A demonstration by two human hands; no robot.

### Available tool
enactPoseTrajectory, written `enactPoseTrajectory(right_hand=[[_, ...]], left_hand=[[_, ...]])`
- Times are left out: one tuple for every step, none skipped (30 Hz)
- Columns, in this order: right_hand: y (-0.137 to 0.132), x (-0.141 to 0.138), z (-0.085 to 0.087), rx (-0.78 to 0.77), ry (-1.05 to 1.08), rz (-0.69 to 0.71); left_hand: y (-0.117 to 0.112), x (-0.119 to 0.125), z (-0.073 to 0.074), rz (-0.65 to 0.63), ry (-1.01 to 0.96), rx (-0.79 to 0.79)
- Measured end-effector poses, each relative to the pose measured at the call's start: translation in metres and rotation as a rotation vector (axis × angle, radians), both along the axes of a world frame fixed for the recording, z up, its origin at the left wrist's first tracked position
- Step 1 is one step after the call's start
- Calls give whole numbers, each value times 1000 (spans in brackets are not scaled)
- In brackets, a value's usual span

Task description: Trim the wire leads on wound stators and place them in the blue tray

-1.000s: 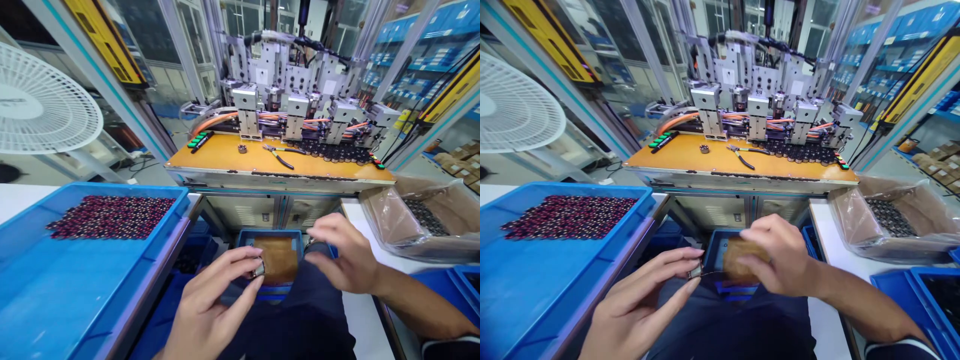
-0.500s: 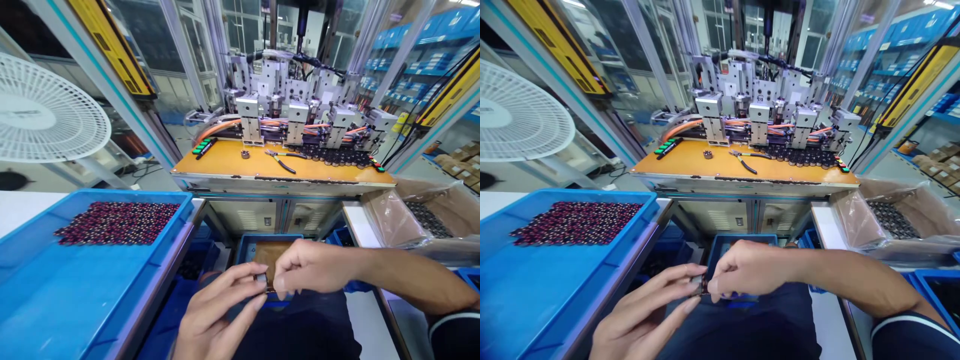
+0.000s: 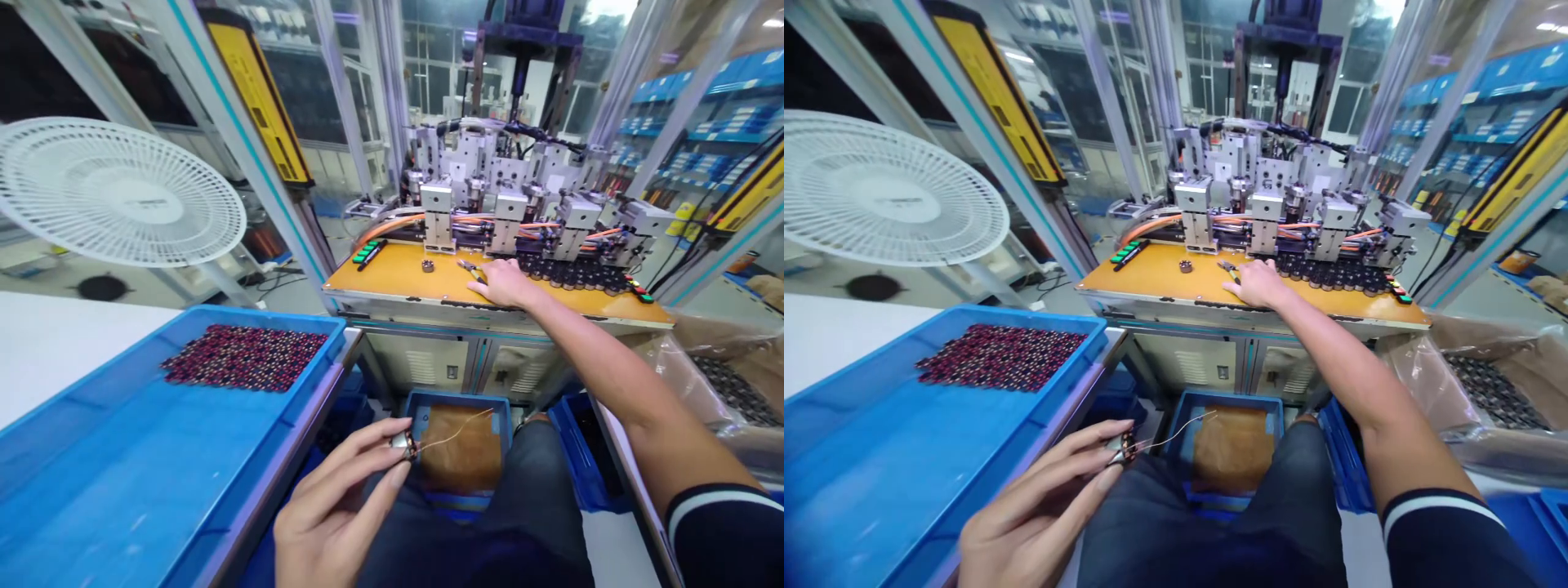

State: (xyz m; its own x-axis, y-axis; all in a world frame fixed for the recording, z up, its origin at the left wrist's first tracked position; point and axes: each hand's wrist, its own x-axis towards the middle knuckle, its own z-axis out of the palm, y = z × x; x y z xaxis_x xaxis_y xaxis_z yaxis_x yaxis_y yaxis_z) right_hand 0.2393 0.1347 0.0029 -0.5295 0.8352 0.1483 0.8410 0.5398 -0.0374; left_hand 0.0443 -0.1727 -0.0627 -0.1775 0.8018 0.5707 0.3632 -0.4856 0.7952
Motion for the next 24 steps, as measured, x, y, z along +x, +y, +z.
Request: enactPoseTrajectory(right_hand=[[-5,4,-1,-1,-8,21],[-12,10,-2,-3,-10,48],[-21,17,-3,-6,-9,78],[-31,25,-5,-5,-4,107],[-45,33,-7,-2,7,132],[-61,42,-10,3,20,151],[-79,51,-15,9,31,167],[-99,58,-20,3,58,187],[-121,65,-26,-17,95,213],[-144,70,-33,-55,144,251],[-167,74,-41,-140,300,302],[-189,77,-48,-229,430,332],[-209,79,-56,-314,530,358],[-227,79,-63,-396,618,387],[-242,80,-70,-461,687,412],[-254,80,-77,-510,742,436],[-263,79,-83,-545,778,449],[-270,79,-88,-571,791,447],[-274,78,-93,-595,784,433],[-276,77,-96,-622,759,409],[-276,76,-97,-651,723,381],[-275,74,-96,-678,691,360],[-273,71,-94,-699,675,350],[-271,67,-90,-710,674,356]], left_hand=[[0,-1,0,7,-10,5],[1,-1,-1,13,-23,5],[1,-1,-1,19,-40,-1],[1,-1,-2,22,-60,-8],[2,-1,-3,27,-80,-13],[2,0,-3,32,-98,-24],[2,1,-4,36,-113,-34],[2,2,-4,37,-123,-42],[3,3,-5,38,-129,-49],[3,5,-5,37,-132,-59],[4,6,-5,37,-135,-67],[4,8,-5,37,-135,-72],[5,10,-5,37,-133,-73],[6,11,-4,37,-129,-74],[6,13,-4,37,-124,-74],[7,15,-3,32,-117,-73],[7,16,-2,29,-112,-75],[8,17,-2,26,-109,-81],[8,18,-1,24,-107,-84],[7,19,-1,25,-105,-87],[7,19,-1,25,-102,-88],[6,18,-1,26,-101,-89],[6,18,-2,26,-100,-92],[5,18,-2,22,-100,-92]])
